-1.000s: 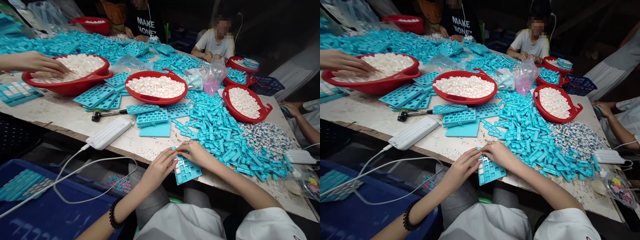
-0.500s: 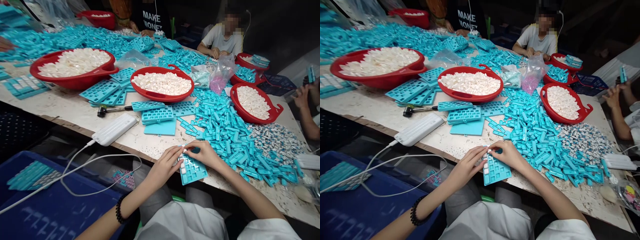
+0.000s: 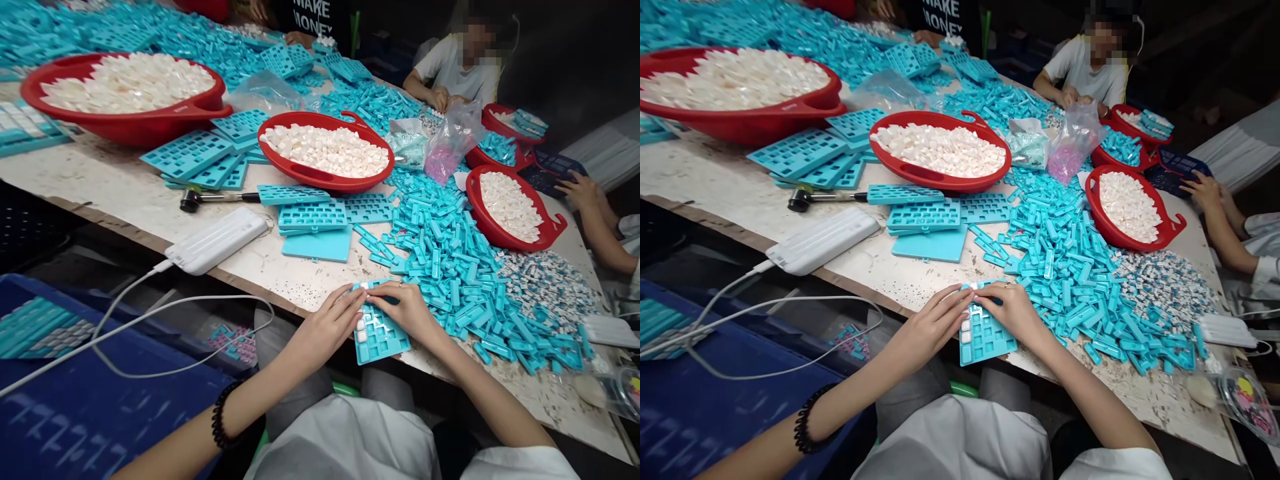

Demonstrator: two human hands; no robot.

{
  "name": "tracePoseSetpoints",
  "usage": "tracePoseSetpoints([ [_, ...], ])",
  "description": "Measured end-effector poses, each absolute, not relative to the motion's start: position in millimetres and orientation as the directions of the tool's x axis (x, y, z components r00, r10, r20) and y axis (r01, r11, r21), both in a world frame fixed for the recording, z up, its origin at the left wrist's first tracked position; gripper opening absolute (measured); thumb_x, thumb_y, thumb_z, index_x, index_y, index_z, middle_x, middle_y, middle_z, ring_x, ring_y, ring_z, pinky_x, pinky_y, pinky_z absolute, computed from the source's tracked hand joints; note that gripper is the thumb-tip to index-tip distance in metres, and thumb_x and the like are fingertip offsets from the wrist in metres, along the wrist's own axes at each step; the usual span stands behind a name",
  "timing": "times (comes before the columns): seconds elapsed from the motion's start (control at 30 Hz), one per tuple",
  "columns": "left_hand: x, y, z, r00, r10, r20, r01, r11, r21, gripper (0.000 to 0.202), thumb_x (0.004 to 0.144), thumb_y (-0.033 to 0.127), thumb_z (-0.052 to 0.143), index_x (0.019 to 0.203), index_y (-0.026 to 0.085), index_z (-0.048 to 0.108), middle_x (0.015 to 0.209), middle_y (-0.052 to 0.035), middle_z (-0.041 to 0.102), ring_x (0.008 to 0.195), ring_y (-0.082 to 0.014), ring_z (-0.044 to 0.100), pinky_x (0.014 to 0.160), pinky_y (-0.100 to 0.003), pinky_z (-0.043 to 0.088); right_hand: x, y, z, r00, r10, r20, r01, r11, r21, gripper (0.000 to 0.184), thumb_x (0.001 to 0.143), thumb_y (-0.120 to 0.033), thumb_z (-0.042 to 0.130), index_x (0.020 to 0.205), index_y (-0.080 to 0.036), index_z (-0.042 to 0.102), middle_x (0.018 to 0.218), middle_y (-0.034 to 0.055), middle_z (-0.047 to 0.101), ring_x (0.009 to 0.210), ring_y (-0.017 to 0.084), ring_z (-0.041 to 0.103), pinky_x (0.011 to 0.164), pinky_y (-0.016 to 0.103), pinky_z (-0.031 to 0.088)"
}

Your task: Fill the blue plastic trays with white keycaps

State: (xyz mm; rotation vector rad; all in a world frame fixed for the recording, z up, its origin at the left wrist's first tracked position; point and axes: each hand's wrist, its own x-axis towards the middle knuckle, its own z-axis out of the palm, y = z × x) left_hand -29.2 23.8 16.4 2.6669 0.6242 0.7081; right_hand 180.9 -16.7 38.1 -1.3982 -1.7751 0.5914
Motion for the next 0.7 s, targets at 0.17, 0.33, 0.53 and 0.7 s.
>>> tracePoseSetpoints([
  [0.17, -33, 19, 16, 0.822, 0.459, 0.337, 0.338, -0.869, 0.361, 0.065, 0.094, 0.014, 0.042, 0.157, 0.014, 0.028, 0.150, -0.0148, 0.050, 0.143, -0.0348, 0.040, 0.109, -0.050, 0.048, 175, -26, 28, -0.072, 0.940, 0.334, 0.653, 0.297, -0.697, 0.018, 0.098, -0.023, 0.061, 0.103, -0.025, 0.078, 0.099, 0.0059, 0.075, 0.089, 0.021, 0.073, 0.080, 0.032, 0.060],
  [0.33, -32, 17, 21, 0.829, 0.440, 0.345, 0.332, -0.884, 0.330, 0.068, 0.089, 0.018, 0.046, 0.154, 0.007, 0.030, 0.147, -0.0201, 0.052, 0.141, -0.0380, 0.042, 0.105, -0.051, 0.052, 170, -34, 20, -0.067, 0.911, 0.407, 0.704, 0.332, -0.628, 0.021, 0.100, -0.019, 0.056, 0.108, -0.022, 0.075, 0.101, 0.0079, 0.074, 0.092, 0.020, 0.072, 0.083, 0.031, 0.060],
  [0.53, -26, 11, 35, 0.850, 0.472, 0.232, 0.409, -0.871, 0.273, 0.063, 0.086, 0.024, 0.046, 0.143, -0.003, 0.045, 0.146, -0.0235, 0.052, 0.140, -0.0405, 0.041, 0.084, -0.043, 0.062, 167, -38, 18, -0.112, 0.851, 0.512, 0.801, 0.382, -0.461, 0.023, 0.101, -0.014, 0.051, 0.112, -0.018, 0.071, 0.102, 0.0094, 0.074, 0.095, 0.020, 0.071, 0.087, 0.034, 0.060],
  [0.7, -24, 7, 37, 0.832, 0.492, 0.256, 0.434, -0.865, 0.251, 0.058, 0.088, 0.020, 0.044, 0.141, -0.003, 0.050, 0.147, -0.0206, 0.053, 0.139, -0.0370, 0.044, 0.090, -0.041, 0.060, 163, -41, 19, -0.155, 0.818, 0.554, 0.854, 0.393, -0.342, 0.024, 0.100, -0.011, 0.051, 0.117, -0.015, 0.069, 0.104, 0.0111, 0.074, 0.095, 0.021, 0.071, 0.087, 0.034, 0.060],
])
